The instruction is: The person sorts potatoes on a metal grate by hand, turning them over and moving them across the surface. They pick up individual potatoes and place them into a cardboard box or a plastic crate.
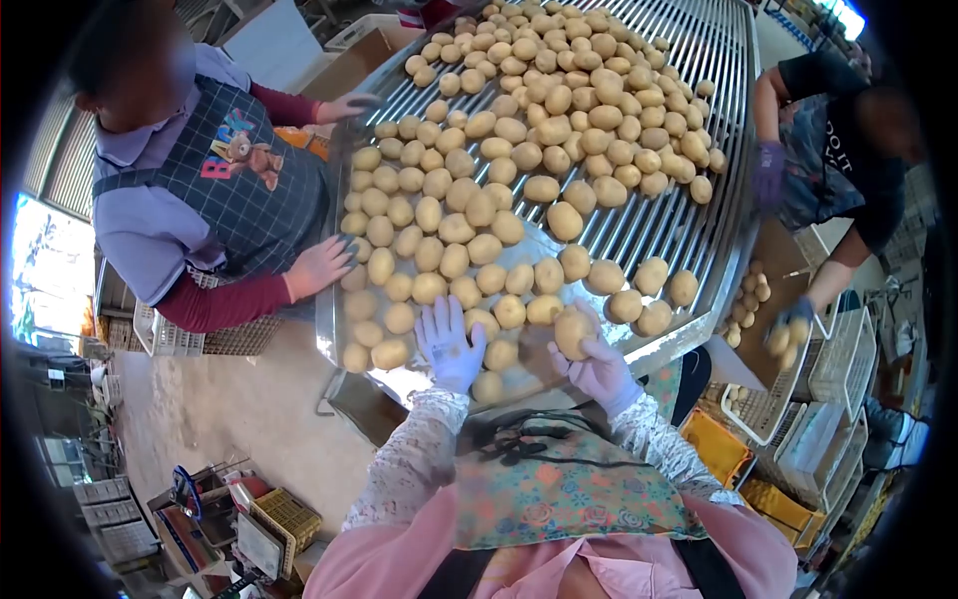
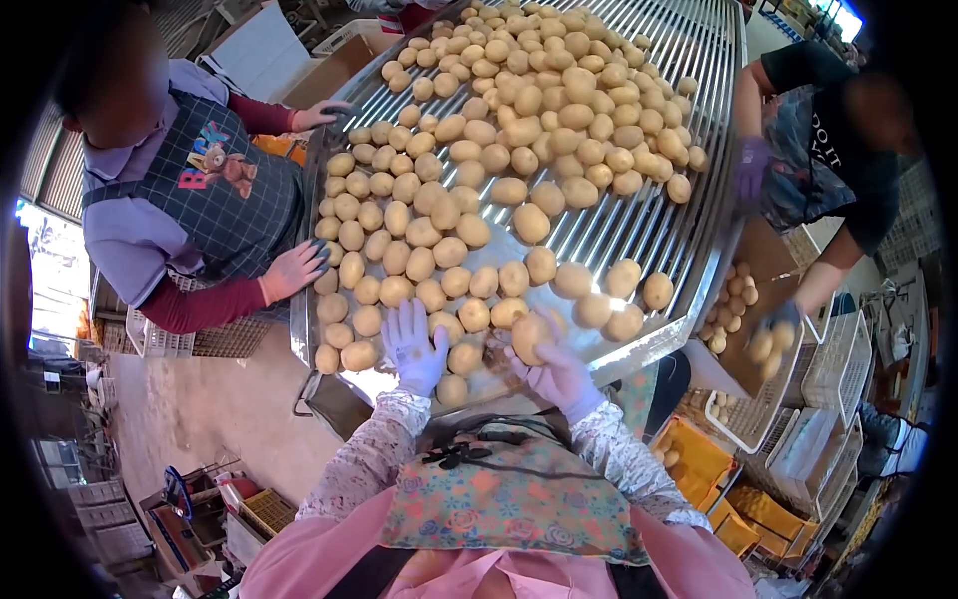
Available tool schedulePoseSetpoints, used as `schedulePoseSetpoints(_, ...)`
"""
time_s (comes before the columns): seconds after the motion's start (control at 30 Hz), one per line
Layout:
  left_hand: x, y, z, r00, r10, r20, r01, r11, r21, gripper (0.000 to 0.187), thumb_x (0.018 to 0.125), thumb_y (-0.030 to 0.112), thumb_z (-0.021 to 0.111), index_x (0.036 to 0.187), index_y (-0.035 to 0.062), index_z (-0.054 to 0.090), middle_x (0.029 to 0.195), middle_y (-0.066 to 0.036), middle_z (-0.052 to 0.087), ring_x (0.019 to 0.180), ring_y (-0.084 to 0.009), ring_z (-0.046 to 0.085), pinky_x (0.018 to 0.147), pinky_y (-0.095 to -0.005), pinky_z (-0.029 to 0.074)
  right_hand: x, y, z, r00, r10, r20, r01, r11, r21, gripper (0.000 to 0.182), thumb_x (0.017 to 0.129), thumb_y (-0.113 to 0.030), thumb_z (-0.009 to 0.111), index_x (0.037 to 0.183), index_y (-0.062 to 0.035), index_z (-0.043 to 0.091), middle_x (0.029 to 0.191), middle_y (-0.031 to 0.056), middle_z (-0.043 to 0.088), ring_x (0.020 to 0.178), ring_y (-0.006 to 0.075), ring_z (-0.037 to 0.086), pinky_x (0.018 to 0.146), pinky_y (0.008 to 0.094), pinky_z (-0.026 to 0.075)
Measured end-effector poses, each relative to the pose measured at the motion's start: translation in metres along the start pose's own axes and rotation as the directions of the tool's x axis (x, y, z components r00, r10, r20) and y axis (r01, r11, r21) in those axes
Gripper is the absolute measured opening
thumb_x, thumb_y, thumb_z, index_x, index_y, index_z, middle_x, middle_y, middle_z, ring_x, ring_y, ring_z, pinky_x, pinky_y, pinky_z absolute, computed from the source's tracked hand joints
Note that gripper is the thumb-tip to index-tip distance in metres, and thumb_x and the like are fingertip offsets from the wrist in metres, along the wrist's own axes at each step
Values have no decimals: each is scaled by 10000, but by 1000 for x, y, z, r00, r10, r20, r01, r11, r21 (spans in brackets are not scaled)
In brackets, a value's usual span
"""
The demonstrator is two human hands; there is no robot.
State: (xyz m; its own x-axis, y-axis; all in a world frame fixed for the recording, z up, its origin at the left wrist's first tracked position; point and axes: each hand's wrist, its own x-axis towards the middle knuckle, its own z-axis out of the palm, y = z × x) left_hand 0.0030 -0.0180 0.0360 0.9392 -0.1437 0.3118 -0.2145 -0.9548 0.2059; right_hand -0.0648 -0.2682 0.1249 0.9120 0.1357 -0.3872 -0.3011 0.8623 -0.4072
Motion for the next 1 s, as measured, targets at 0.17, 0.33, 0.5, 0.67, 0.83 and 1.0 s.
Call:
schedulePoseSetpoints(0.17,-1,-1,-2,1000,6,0,-6,1000,11,661,912,399,609,1442,14,525,1491,-216,490,1341,-461,434,1148,-607,269,7,-2,-24,953,-273,129,275,608,-745,841,824,-49,785,1556,-91,372,1454,76,503,1343,171,493,1140,362,402)
schedulePoseSetpoints(0.33,2,0,-5,1000,9,2,-9,1000,-5,659,912,398,611,1433,4,529,1486,-228,490,1335,-469,436,1144,-609,272,6,0,-24,915,-361,179,328,410,-851,837,790,-62,834,1510,-42,409,1452,62,502,1340,158,482,1135,341,393)
schedulePoseSetpoints(0.5,-1,-2,-5,1000,23,-12,-23,1000,1,657,908,391,619,1432,4,529,1474,-232,500,1331,-473,442,1135,-611,285,-1,4,-21,918,-360,165,315,413,-854,774,809,-120,833,1473,-24,445,1423,85,520,1331,188,492,1140,354,392)
schedulePoseSetpoints(0.67,-5,0,-9,1000,1,-17,-1,1000,-13,649,906,377,634,1441,25,529,1459,-239,521,1340,-490,452,1136,-637,311,-11,7,-23,955,-282,86,264,686,-678,580,925,-235,755,1411,-30,511,1369,63,540,1282,168,497,1105,353,416)
schedulePoseSetpoints(0.83,-4,1,-9,998,-36,49,39,998,-48,672,897,383,603,1440,-5,523,1495,-257,478,1396,-482,403,1180,-633,255,-3,-3,-24,992,-128,-11,97,797,-597,299,1063,-216,550,1331,-84,570,1264,48,595,1171,146,573,999,329,497)
schedulePoseSetpoints(1.0,-12,-5,1,1000,6,7,-6,1000,-31,678,892,371,607,1442,-13,509,1480,-265,482,1398,-482,400,1183,-634,248,-14,-12,-4,985,-152,85,157,558,-815,402,1049,-285,563,1409,-113,515,1295,68,606,1186,196,607,996,336,514)
